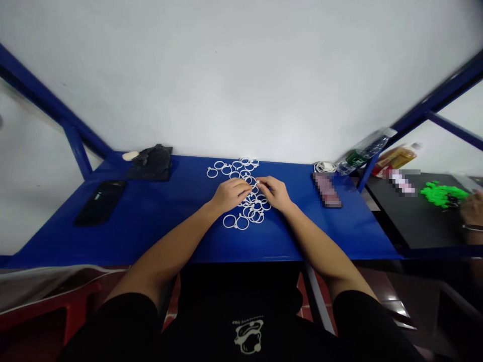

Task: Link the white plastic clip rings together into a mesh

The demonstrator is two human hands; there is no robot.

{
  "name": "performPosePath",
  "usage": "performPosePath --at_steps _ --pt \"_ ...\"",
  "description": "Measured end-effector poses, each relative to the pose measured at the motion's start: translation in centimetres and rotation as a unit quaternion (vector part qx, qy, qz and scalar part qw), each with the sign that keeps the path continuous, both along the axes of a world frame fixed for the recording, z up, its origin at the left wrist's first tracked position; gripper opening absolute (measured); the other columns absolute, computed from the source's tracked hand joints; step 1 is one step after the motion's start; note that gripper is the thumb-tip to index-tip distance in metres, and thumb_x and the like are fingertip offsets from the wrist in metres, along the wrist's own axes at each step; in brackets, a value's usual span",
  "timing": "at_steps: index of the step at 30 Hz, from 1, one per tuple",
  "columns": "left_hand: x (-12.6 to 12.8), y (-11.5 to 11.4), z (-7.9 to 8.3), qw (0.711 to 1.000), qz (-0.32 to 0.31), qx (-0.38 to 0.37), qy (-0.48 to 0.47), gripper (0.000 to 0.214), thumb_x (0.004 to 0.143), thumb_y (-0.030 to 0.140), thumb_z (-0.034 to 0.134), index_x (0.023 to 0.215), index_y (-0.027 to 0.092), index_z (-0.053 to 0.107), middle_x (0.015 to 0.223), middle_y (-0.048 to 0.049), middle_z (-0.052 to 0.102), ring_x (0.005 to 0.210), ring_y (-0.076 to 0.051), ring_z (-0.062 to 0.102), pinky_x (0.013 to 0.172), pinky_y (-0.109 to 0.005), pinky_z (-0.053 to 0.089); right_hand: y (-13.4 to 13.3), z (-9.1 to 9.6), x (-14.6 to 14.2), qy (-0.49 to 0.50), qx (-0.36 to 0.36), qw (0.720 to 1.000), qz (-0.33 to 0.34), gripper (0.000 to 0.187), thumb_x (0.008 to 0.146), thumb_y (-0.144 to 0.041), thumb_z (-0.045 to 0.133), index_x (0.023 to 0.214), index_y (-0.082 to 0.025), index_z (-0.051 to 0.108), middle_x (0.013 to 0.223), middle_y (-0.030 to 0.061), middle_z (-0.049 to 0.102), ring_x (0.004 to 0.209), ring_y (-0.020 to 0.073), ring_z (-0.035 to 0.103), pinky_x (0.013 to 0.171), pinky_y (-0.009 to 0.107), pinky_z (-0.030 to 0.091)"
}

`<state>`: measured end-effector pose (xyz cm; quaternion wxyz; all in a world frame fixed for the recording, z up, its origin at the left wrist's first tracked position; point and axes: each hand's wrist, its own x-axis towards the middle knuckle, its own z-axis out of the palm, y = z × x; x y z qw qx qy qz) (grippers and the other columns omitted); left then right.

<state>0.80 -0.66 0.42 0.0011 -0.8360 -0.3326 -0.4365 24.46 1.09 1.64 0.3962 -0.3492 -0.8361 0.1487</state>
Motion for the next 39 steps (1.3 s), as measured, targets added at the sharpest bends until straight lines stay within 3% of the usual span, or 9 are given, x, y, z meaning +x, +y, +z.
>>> performPosePath --at_steps 10,18,30,34,39 --pt "-0.1 0.2 -0.5 0.998 -0.043 -0.032 0.016 0.021 0.107 0.031 0.06 0.106 0.022 0.079 0.103 -0.0062 0.08 0.093 -0.018 0.076 0.085 -0.035 0.063 -0.3 0.6 0.1 -0.004 0.02 1.0 0.018 0.028 0.108 -0.042 0.057 0.104 -0.023 0.077 0.095 0.0067 0.079 0.086 0.0211 0.072 0.082 0.037 0.058" --pt "0.1 0.0 -0.1 0.997 -0.059 -0.039 0.009 0.022 0.109 0.028 0.056 0.11 0.02 0.077 0.104 -0.0088 0.079 0.096 -0.02 0.075 0.088 -0.039 0.063 -0.2 0.4 0.1 0.0 0.023 1.0 -0.004 0.03 0.102 -0.04 0.056 0.079 -0.023 0.064 0.075 0.0038 0.067 0.069 0.0195 0.062 0.069 0.035 0.05" --pt "-0.3 0.3 -0.2 0.998 -0.054 -0.032 -0.006 0.022 0.109 0.024 0.054 0.112 0.02 0.075 0.107 -0.0092 0.077 0.1 -0.019 0.073 0.09 -0.037 0.062 -0.3 0.8 0.3 -0.017 0.002 0.999 0.028 0.036 0.108 -0.048 0.051 0.088 -0.023 0.069 0.082 0.0051 0.071 0.074 0.0193 0.065 0.071 0.034 0.052" --pt "-0.7 0.5 0.1 0.999 -0.042 -0.035 0.004 0.018 0.105 0.025 0.059 0.105 0.022 0.076 0.1 -0.007 0.078 0.094 -0.02 0.073 0.087 -0.039 0.061 0.5 0.4 1.0 -0.031 -0.013 0.999 -0.007 0.036 0.108 -0.05 0.053 0.104 -0.022 0.075 0.094 0.0067 0.077 0.084 0.0211 0.07 0.079 0.036 0.055" --pt "-1.3 0.5 0.3 0.998 -0.049 -0.027 0.011 0.019 0.098 0.025 0.061 0.084 0.023 0.075 0.08 -0.0025 0.076 0.073 -0.017 0.07 0.071 -0.034 0.056 2.0 -0.8 1.5 -0.085 -0.036 0.995 -0.043 0.044 0.109 -0.053 0.048 0.128 -0.021 0.073 0.106 0.0109 0.079 0.097 0.0266 0.071 0.091 0.044 0.057"
